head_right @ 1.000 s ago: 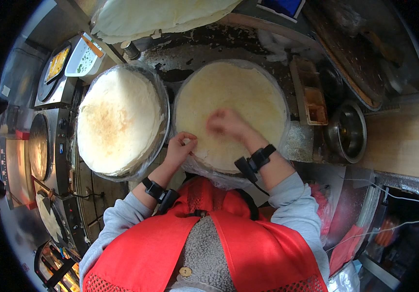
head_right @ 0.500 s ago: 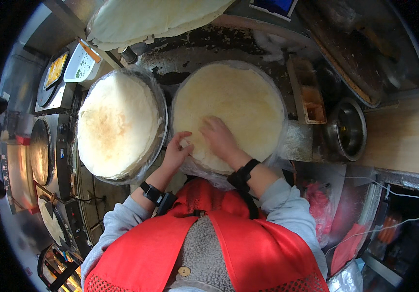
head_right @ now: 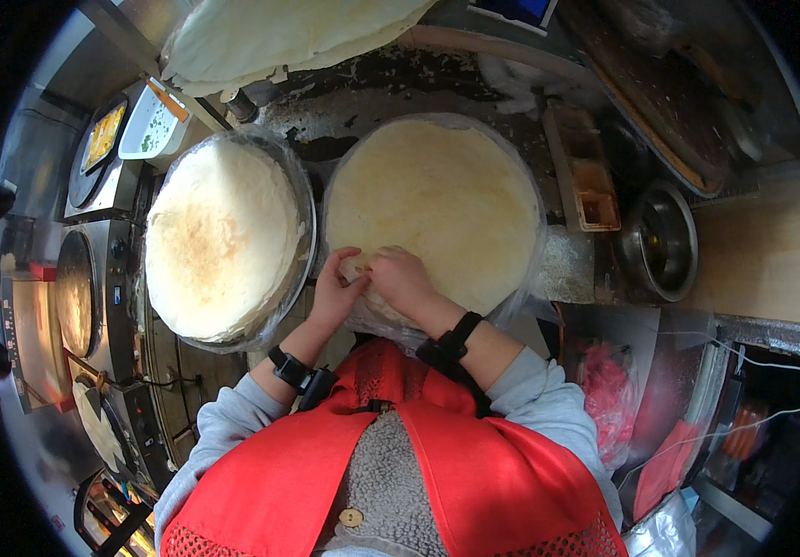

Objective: The person spreads a cooked vegetable and egg mixture onto a thin crepe on a flat griddle, then folds the crepe into a wrap using two spatulas. The person then handles a stack of crepes, separating and stacking them on a tray.

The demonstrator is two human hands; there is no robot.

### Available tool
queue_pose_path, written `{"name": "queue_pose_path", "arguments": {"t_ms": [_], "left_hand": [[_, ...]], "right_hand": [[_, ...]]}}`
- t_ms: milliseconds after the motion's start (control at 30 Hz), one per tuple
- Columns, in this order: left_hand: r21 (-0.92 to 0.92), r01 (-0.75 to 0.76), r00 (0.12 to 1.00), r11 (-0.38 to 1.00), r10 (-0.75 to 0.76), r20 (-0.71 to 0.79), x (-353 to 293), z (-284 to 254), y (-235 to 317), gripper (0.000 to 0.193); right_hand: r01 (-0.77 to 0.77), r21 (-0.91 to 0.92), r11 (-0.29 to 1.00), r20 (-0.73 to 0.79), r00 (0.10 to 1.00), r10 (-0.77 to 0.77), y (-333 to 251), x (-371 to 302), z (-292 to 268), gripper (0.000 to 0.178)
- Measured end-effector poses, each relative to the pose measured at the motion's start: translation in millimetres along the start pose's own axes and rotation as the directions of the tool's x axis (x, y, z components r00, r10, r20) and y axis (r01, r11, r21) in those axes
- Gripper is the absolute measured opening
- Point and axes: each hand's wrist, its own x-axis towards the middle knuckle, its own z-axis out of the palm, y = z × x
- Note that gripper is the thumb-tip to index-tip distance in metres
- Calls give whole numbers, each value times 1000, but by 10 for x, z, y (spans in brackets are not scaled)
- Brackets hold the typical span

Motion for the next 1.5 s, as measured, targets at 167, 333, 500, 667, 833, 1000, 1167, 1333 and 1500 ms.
{"name": "queue_pose_path", "arguments": {"t_ms": [167, 333, 500, 667, 833, 1000, 1167, 1333, 1500], "left_hand": [[78, -30, 998, 996, 34, -49, -7, 13, -38, 53], [96, -18, 996, 995, 26, -81, -1, 32, -102, 55], [-104, 5, 998, 995, -11, -60, -10, 51, -69, 49], [-56, -10, 997, 998, 6, -71, -13, 44, -74, 45], [-42, -45, 996, 998, 42, -85, 1, 30, -180, 42], [31, -51, 998, 998, 53, -46, -21, 0, -161, 33], [701, -346, 890, 624, 455, 34, -130, -71, 43, 30], [890, -378, 793, 256, 586, 168, -195, -83, 182, 24], [906, -413, 743, 92, 610, 276, -185, -74, 216, 14]], "right_hand": [[100, -146, 984, 141, 987, -80, -60, 107, -42, 11], [32, -132, 991, 154, 988, -12, -91, 174, -13, 11], [-49, -63, 997, 130, 990, 57, -76, 159, 52, 15], [16, -36, 999, -91, 996, -19, -54, 56, 166, 15], [-10, 63, 998, -189, 982, 22, -70, -15, 243, 14], [-181, 384, 905, 44, 983, 178, 107, -49, 51, 17], [-244, -168, 955, -462, 875, 142, 728, -218, -435, 30], [-204, -316, 927, -396, 916, 67, 1072, -389, -600, 38], [-186, -341, 921, -404, 914, 35, 1114, -370, -595, 33]]}}
